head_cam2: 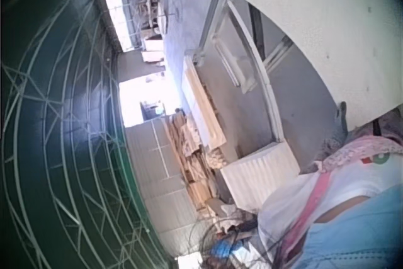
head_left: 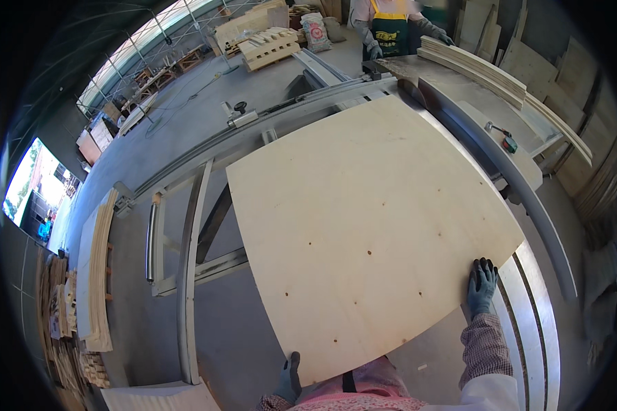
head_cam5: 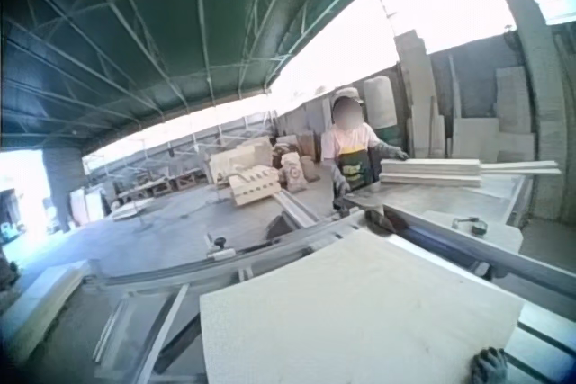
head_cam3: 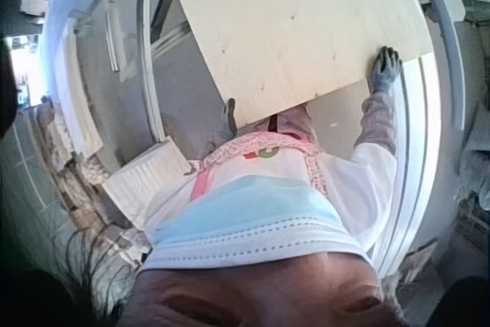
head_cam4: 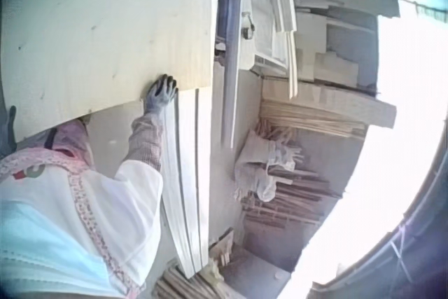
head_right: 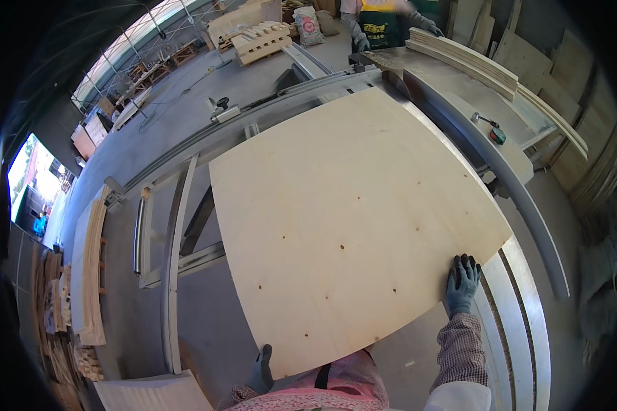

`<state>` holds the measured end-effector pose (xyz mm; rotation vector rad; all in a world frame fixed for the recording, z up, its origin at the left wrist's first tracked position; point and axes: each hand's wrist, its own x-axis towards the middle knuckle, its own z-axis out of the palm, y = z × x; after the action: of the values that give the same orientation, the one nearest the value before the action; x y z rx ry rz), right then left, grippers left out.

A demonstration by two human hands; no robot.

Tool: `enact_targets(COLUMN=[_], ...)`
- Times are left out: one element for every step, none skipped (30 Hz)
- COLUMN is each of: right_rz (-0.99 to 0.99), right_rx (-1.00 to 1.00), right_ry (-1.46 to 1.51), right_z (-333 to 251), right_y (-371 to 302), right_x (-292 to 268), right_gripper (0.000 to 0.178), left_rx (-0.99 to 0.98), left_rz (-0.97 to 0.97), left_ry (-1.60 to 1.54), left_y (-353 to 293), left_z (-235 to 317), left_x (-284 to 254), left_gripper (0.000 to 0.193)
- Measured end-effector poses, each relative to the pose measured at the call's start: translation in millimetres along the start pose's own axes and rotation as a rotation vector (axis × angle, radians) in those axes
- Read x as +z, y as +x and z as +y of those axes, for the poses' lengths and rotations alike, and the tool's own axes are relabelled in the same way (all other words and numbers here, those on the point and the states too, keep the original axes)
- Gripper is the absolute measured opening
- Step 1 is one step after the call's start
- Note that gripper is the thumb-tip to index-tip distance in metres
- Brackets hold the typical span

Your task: The person carries a large plywood sheet to a panel saw and positions it for cutting. They guide the sheet through the saw blade with both hands while a coworker assists on the opposite side. The person maintains steady pressure and alignment as the sheet is cut.

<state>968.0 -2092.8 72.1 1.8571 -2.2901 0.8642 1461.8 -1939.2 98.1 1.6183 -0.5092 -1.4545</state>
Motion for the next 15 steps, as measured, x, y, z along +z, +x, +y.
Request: enact_targets(right_rz=[0.0,-0.004,-0.009,-0.011,-0.011,-0.02,-0.029,-0.039,-0.043,-0.046,-0.049,-0.054,-0.067,-0.08,-0.083], right_rx=[0.002,-0.005,-0.009,-0.015,-0.001,0.007,0.015,0.001,-0.01,-0.021,-0.032,-0.036,-0.029,-0.022,-0.014], right_ry=[-0.013,-0.019,-0.024,-0.026,-0.029,-0.028,-0.028,-0.049,-0.054,-0.061,-0.068,-0.061,-0.048,-0.035,-0.018], right_z=[1.2,0.5,0.6,0.1,-0.9,-2.8,-3.5,-2.6,-2.0,-0.7,0.6,-0.3,-1.7,-4.6,-7.4], right_y=[1.1,0.5,-1.1,-1.9,-1.9,-1.3,-1.2,-2.4,-2.3,-2.3,-1.3,-1.1,0.2,2.5,6.3], right_x=[-3.1,-2.7,-2.8,-6.3,-11.0,-12.7,-14.0,-15.0,-13.0,-11.8,-11.5,-11.0,-11.8,-14.0,-14.9], right_gripper=[0.039,0.04,0.04,0.042,0.042,0.043,0.044,0.046,0.045,0.045,0.045,0.046,0.047,0.047,0.047], left_rx=[-0.041,-0.079,-0.118,-0.144,-0.159,-0.17,-0.177,-0.18,-0.181,-0.184,-0.187,-0.188,-0.191,-0.193,-0.187], left_rz=[-0.003,0.006,0.012,0.019,0.013,0.021,0.026,0.026,0.035,0.04,0.044,0.05,0.06,0.065,0.066], left_ry=[-0.049,-0.104,-0.155,-0.184,-0.192,-0.196,-0.192,-0.185,-0.187,-0.189,-0.193,-0.19,-0.191,-0.189,-0.187], left_y=[8.6,17.5,27.7,34.5,40.3,41.9,41.5,42.1,39.9,38.1,37.4,36.0,34.4,32.5,32.2], left_z=[-18.5,-38.9,-59.3,-74.5,-76.4,-74.1,-71.9,-68.7,-65.4,-63.2,-62.7,-60.1,-58.5,-57.4,-53.2], left_x=[-9.8,-22.6,-34.0,-43.1,-42.6,-40.0,-38.2,-36.5,-35.5,-34.7,-33.4,-34.1,-34.7,-34.7,-34.6], left_gripper=[0.057,0.059,0.061,0.061,0.061,0.061,0.061,0.061,0.061,0.061,0.061,0.061,0.061,0.061,0.061])
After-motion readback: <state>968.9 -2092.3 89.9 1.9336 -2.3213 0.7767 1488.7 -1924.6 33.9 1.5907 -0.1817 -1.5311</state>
